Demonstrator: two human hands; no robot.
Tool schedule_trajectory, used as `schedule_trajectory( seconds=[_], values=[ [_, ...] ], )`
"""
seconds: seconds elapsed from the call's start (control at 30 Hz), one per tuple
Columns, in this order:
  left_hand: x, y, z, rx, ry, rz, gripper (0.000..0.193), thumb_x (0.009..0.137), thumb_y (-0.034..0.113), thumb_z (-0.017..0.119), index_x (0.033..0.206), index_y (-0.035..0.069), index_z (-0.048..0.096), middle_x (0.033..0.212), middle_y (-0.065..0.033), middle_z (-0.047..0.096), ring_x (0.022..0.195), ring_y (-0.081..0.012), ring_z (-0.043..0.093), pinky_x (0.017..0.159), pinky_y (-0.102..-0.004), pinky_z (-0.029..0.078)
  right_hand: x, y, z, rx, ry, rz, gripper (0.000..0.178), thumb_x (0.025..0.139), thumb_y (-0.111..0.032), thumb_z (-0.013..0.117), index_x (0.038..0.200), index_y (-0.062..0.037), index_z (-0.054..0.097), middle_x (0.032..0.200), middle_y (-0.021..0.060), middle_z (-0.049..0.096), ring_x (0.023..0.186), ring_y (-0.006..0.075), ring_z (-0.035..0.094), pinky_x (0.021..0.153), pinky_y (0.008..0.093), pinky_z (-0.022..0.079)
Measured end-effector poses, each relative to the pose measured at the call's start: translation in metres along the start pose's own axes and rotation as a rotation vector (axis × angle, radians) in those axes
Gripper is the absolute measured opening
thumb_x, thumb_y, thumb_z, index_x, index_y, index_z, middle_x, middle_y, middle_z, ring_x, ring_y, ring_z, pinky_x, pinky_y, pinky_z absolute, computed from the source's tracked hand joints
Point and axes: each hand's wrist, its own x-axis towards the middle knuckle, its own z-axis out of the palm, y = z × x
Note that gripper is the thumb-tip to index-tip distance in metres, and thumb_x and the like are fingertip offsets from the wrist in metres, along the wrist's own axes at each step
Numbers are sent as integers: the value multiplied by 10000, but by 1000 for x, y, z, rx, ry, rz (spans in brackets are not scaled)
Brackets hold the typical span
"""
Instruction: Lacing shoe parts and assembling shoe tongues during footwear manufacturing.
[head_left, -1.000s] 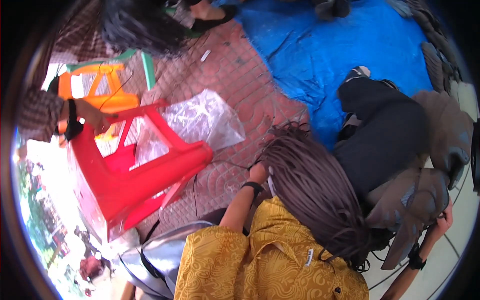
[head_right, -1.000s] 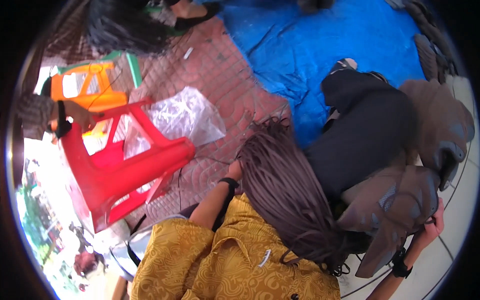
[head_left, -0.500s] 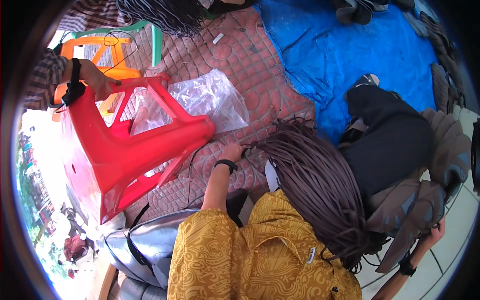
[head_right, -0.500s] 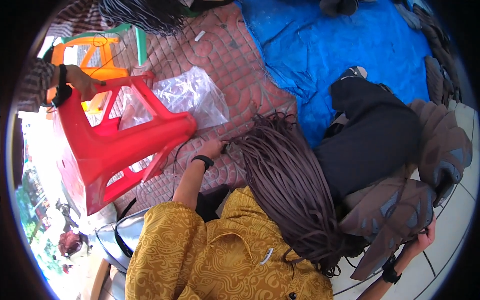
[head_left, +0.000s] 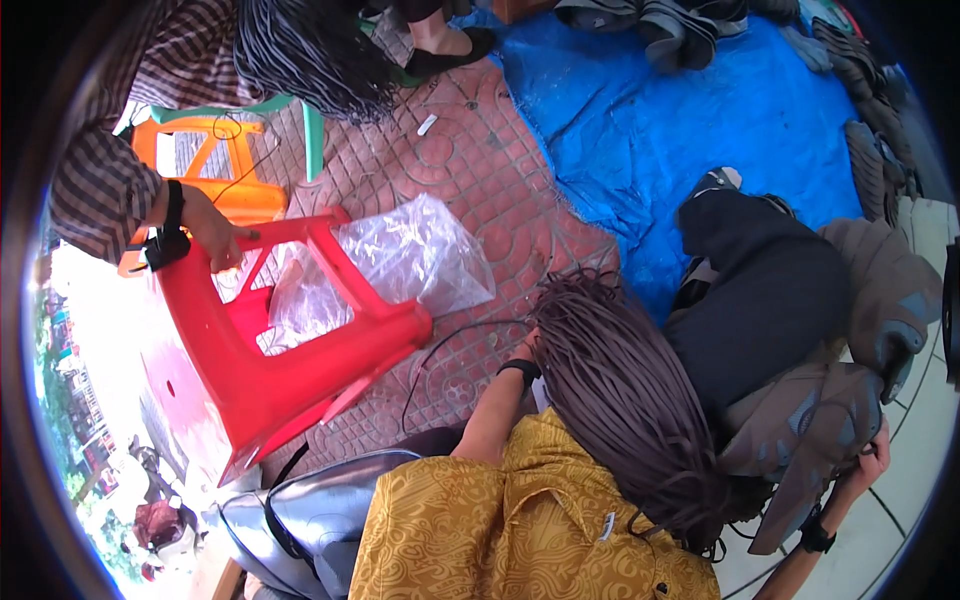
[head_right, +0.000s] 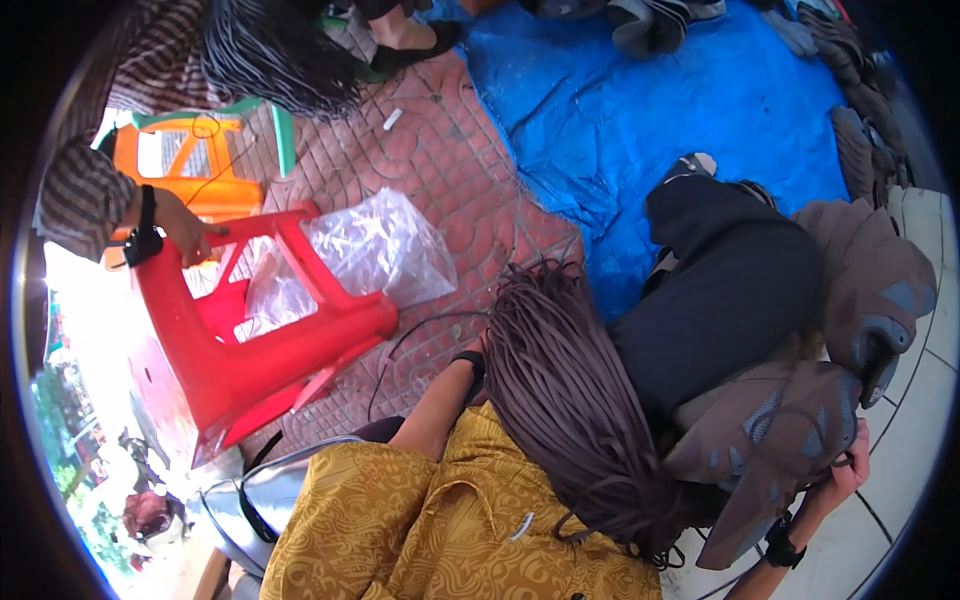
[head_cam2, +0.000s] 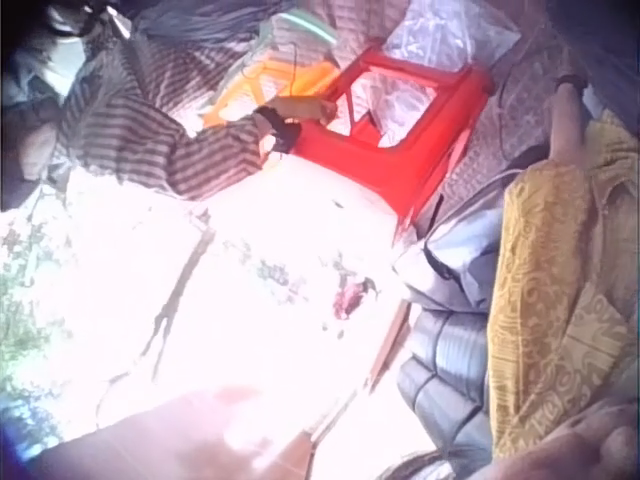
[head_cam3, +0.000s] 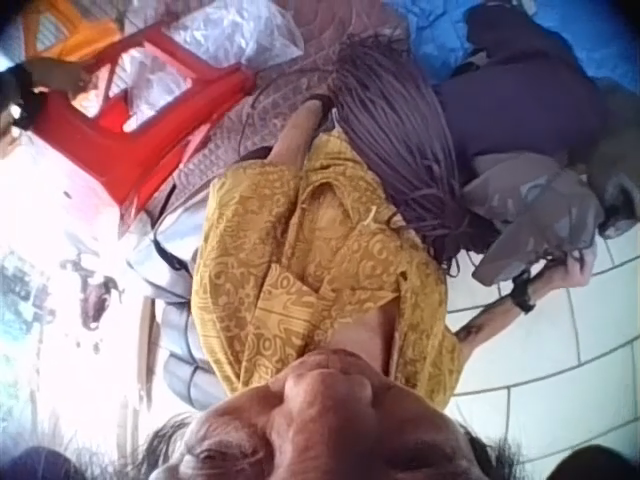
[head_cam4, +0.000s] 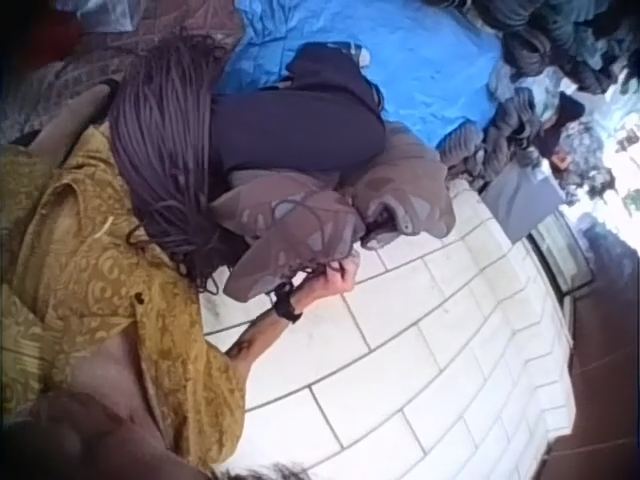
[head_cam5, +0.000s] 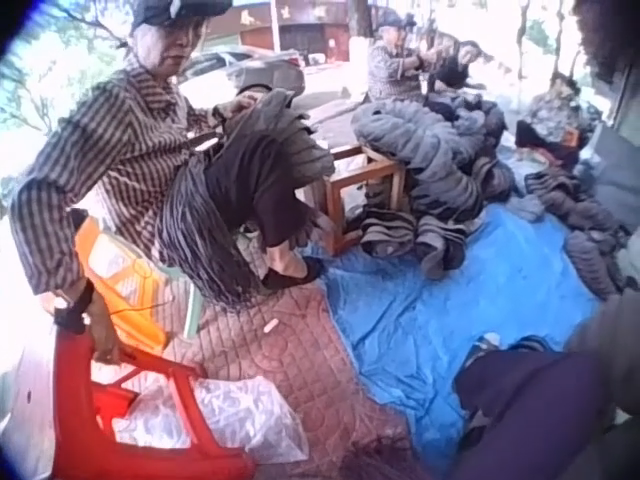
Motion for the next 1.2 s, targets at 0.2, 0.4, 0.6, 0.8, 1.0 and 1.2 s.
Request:
schedule_trajectory(
  seconds=[0.2,0.4,0.6,0.8,1.0,1.2],
  values=[
    [-19,122,-65,233,-245,-235,370,791,221,566,1130,77,528,1086,-163,583,995,-297,557,855,-404,418,-6,11,-3,-37,-47,-74,121,678,-109,505,700,9,521,792,54,479,787,172,428,767,277,334],
    [-2,228,-105,364,-475,-181,346,819,221,525,1111,37,542,1064,-156,597,1014,-286,552,844,-384,423,-11,8,-15,-133,52,-179,194,599,-125,551,724,22,559,746,97,524,736,214,467,744,318,371],
    [32,361,-186,1045,-629,51,199,778,204,529,795,31,625,747,-216,593,682,-380,581,599,-459,458,9,-18,32,169,14,-192,312,561,-43,674,861,23,622,869,85,587,830,192,537,756,283,415],
    [56,567,-124,657,-189,300,85,773,51,570,825,-7,604,688,-164,595,627,-292,603,573,-316,470,-8,-19,20,336,103,-198,417,560,-35,713,969,-15,631,987,71,593,907,160,518,768,271,411],
    [67,626,-23,686,-179,912,145,708,-33,600,841,23,586,732,-101,543,689,-267,553,593,-333,451,-19,-10,14,301,185,-248,399,574,-46,718,964,-33,638,984,56,600,886,145,536,730,256,419],
    [86,645,17,771,-222,1050,151,695,6,619,837,36,579,776,-78,549,764,-258,541,635,-337,452,-28,-4,8,269,179,-13,312,600,-55,721,902,-22,653,832,46,612,736,108,548,626,228,417]
  ],
)
